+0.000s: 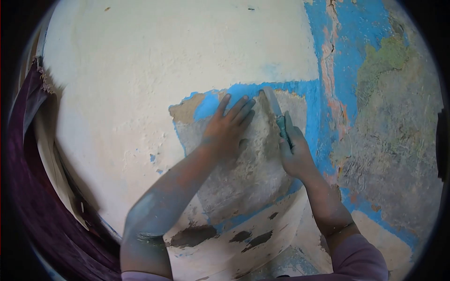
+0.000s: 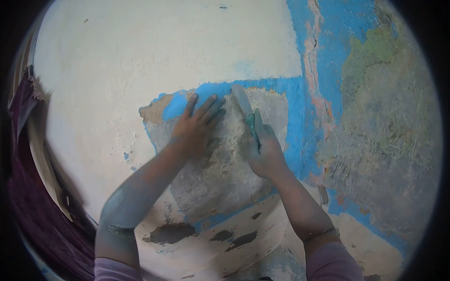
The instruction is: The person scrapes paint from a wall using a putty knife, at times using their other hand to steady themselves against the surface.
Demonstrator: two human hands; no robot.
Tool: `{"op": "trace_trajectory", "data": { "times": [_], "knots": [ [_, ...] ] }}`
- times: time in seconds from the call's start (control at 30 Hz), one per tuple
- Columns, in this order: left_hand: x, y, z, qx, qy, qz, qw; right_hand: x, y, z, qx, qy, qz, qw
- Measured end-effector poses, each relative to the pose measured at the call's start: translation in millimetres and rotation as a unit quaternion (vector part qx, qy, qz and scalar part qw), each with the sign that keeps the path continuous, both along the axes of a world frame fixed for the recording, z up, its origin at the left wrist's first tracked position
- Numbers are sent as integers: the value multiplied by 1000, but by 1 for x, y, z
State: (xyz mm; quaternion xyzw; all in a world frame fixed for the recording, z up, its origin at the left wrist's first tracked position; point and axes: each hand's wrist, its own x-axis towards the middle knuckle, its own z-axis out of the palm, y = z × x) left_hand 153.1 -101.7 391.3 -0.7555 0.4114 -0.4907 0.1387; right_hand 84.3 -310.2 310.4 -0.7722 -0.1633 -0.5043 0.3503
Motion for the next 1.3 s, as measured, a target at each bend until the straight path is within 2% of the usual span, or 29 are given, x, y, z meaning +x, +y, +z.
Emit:
{"op": "trace_trajectory", "data": {
  "times": [0.07, 0.13, 0.2, 0.33, 0.53, 0.67, 0.87, 1.03, 1.13, 1.3],
  "knots": [
    [-2, -7, 22, 99, -10, 63, 993, 0, -2, 12, -26, 9, -35, 999],
    [4, -14, 32, 100, -31, 52, 993, 4, -6, 20, -101, 33, -84, 991],
    [7, -17, 34, 99, -50, 39, 993, 7, -10, 28, -107, 31, -112, 987],
    [9, -19, 27, 22, -56, 4, 998, 12, -20, 38, -137, 31, -164, 976],
    [12, -20, 25, -28, -43, -35, 998, 7, -22, 25, -143, 54, -168, 974],
    [10, -20, 23, -29, -49, -22, 998, -6, -20, 43, -154, 80, -182, 968],
    [7, -18, 14, -24, -55, -5, 998, 4, -11, 30, -169, 40, -223, 959],
    [5, -18, 10, -15, -52, 14, 998, 22, -17, 29, -144, -22, -190, 971],
    [8, -18, 8, -16, -65, 14, 998, 7, -18, 43, -157, 28, -190, 969],
    [5, -16, 6, -23, -58, 3, 998, 17, -16, 27, -145, 20, -183, 972]
  ]
}}
